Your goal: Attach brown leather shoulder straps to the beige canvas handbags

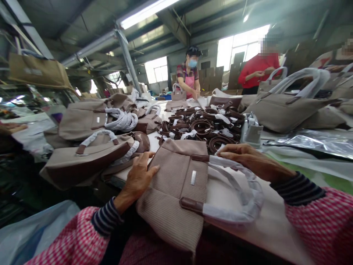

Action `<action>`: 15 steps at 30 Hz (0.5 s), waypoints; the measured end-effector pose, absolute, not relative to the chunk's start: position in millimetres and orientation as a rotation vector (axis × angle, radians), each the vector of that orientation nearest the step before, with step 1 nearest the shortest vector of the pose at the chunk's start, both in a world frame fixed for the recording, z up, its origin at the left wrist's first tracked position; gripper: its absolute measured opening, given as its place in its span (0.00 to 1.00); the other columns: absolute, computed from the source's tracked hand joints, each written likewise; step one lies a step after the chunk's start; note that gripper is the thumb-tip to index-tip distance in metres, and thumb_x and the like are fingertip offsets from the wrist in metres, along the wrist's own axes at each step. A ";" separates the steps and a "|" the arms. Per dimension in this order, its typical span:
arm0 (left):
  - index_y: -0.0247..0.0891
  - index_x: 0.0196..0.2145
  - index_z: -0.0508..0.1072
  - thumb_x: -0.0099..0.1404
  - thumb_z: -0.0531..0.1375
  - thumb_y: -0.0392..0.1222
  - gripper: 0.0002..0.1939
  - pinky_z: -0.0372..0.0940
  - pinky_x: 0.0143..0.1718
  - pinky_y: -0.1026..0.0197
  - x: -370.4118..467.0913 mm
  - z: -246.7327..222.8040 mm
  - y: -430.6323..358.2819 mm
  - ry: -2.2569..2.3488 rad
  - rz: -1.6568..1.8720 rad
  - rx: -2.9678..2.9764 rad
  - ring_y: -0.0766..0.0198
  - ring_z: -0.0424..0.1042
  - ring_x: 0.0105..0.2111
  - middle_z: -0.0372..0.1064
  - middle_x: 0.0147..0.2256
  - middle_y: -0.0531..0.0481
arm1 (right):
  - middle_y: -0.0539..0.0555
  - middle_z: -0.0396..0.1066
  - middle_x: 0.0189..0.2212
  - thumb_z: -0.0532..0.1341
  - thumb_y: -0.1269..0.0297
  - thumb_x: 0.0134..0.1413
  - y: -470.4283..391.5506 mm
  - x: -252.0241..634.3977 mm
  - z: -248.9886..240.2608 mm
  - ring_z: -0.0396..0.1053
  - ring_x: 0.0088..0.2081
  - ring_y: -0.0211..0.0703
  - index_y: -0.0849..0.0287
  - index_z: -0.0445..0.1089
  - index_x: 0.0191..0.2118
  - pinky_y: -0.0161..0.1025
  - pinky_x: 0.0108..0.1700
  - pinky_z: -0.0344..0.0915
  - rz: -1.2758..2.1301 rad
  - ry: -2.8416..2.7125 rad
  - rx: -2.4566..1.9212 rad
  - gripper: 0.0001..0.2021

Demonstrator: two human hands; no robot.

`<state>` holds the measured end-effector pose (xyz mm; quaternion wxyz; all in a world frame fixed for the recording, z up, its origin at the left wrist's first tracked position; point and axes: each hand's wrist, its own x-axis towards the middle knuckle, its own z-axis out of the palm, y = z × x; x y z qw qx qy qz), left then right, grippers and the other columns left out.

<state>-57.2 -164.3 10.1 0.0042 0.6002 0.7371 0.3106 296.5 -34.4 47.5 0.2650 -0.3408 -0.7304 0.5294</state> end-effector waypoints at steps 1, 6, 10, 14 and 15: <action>0.39 0.55 0.70 0.65 0.59 0.42 0.20 0.61 0.60 0.42 -52.0 11.7 -166.4 2.303 1.010 2.016 0.45 0.66 0.57 0.70 0.55 0.41 | 0.54 0.74 0.31 0.70 0.45 0.52 -35.5 295.2 50.6 0.65 0.28 0.39 0.61 0.79 0.40 0.34 0.28 0.59 1.525 -1.890 -0.900 0.22; 0.45 0.47 0.76 0.71 0.58 0.48 0.11 0.61 0.61 0.48 -17.5 29.1 -182.9 1.800 0.963 2.357 0.49 0.68 0.57 0.73 0.53 0.47 | 0.57 0.77 0.38 0.71 0.50 0.54 -42.1 255.6 63.8 0.70 0.31 0.37 0.63 0.76 0.44 0.29 0.24 0.57 1.828 -1.731 -0.566 0.20; 0.45 0.47 0.75 0.74 0.52 0.55 0.17 0.69 0.50 0.54 1.6 44.8 -191.3 1.724 1.068 2.019 0.52 0.74 0.48 0.76 0.47 0.49 | 0.56 0.77 0.38 0.69 0.58 0.54 -45.1 216.2 49.5 0.74 0.36 0.41 0.62 0.76 0.45 0.31 0.30 0.63 1.799 -1.780 -0.437 0.16; 0.43 0.38 0.71 0.69 0.60 0.53 0.12 0.70 0.46 0.54 -1.0 66.9 -176.6 1.982 1.444 1.880 0.54 0.74 0.43 0.75 0.42 0.50 | 0.50 0.73 0.31 0.64 0.66 0.55 -57.1 207.1 10.1 0.70 0.33 0.39 0.61 0.73 0.44 0.34 0.33 0.62 1.465 -1.854 -0.579 0.11; 0.42 0.37 0.69 0.68 0.62 0.52 0.11 0.69 0.46 0.53 -0.2 74.6 -170.5 2.014 1.484 1.952 0.53 0.74 0.44 0.74 0.42 0.49 | 0.50 0.72 0.31 0.63 0.66 0.55 -62.7 207.9 1.2 0.69 0.33 0.40 0.60 0.73 0.44 0.35 0.34 0.62 1.337 -1.943 -0.618 0.11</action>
